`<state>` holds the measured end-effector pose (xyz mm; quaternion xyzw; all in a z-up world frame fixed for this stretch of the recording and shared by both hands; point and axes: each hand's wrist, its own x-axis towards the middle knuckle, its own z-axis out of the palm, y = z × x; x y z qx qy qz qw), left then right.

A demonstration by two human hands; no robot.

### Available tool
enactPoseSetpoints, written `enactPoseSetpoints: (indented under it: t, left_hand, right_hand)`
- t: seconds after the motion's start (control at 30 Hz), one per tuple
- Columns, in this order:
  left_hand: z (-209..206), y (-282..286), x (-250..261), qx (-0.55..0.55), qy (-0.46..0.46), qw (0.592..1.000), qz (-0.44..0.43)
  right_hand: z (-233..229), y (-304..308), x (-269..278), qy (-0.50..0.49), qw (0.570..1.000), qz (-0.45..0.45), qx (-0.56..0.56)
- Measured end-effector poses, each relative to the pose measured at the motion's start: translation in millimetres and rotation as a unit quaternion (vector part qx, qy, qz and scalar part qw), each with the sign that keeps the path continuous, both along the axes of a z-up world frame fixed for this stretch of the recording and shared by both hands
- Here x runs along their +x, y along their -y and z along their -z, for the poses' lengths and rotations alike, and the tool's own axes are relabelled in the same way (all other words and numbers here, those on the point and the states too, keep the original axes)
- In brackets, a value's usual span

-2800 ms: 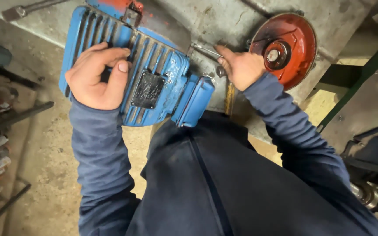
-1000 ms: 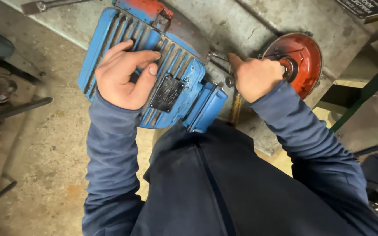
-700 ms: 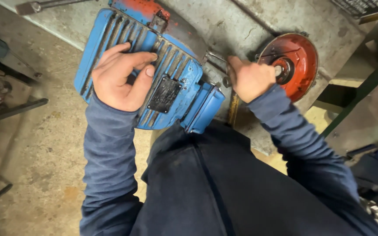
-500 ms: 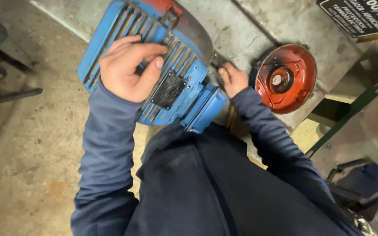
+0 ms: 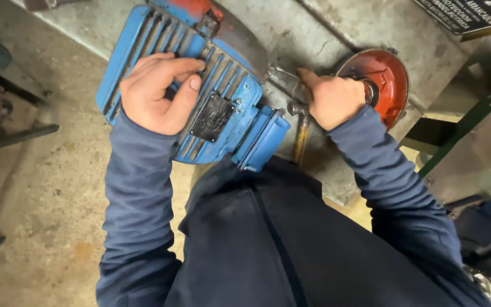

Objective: The person works on a blue electric motor mounted on a workshop bench, holding the motor steady with one hand while using wrenches to loosen and turn bolts on the motor housing. Near the end, the person carries a small bucket and pours its contents into a container under the bench.

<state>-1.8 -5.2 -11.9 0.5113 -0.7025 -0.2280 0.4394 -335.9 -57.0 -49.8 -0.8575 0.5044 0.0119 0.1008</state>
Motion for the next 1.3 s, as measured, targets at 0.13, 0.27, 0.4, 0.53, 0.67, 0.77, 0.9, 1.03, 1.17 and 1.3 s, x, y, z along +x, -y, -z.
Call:
enactPoseSetpoints:
  t: [0.13,0.27,0.4,0.53,0.67,0.77,0.9,1.03,1.17,1.3]
  left_hand:
    - [1.5,-1.1,0.9,0.006,-0.006,1.000,-0.006]
    - [-0.2,-0.7,1.2,0.012,-0.008,1.000,-0.009]
    - [1.0,-0.8,1.2,0.016,-0.009,1.000,0.000]
    - [1.1,-0.3,1.6,0.015,-0.009,1.000,0.002]
    - [-0.4,0.0,1.6,0.019,-0.009,1.000,0.002]
    - [-0.9,0.9,1.4,0.021,-0.006,1.000,0.010]
    - [-1.1,-0.1,2.1,0.021,-0.006,1.000,0.004]
    - [-1.1,1.3,1.9,0.023,-0.011,1.000,0.005]
    - [-1.2,0.3,1.5,0.027,-0.011,1.000,0.004]
    - [0.0,-0.5,1.8,0.018,-0.010,1.000,0.003]
  right_hand:
    - [2.7,5.7,2.3,-0.085,0.995,-0.045,-0.030]
    - [4.8,2.2,7.5,-0.126,0.990,-0.063,-0.031]
    - [12.8,-3.8,7.9,-0.142,0.985,-0.077,-0.059]
    - [8.1,-6.9,8.2,-0.134,0.983,-0.085,-0.093]
    - [5.5,-7.0,7.5,-0.133,0.984,-0.078,-0.087]
    - [4.8,-5.9,8.1,-0.139,0.984,-0.073,-0.084]
    - [6.5,-4.2,9.5,-0.152,0.983,-0.073,-0.075]
    - [9.6,-3.4,8.0,-0.157,0.982,-0.070,-0.072]
    - [29.2,-3.1,0.3,-0.184,0.979,-0.071,-0.051]
    - [26.7,-2.9,4.2,-0.150,0.988,-0.045,-0.009]
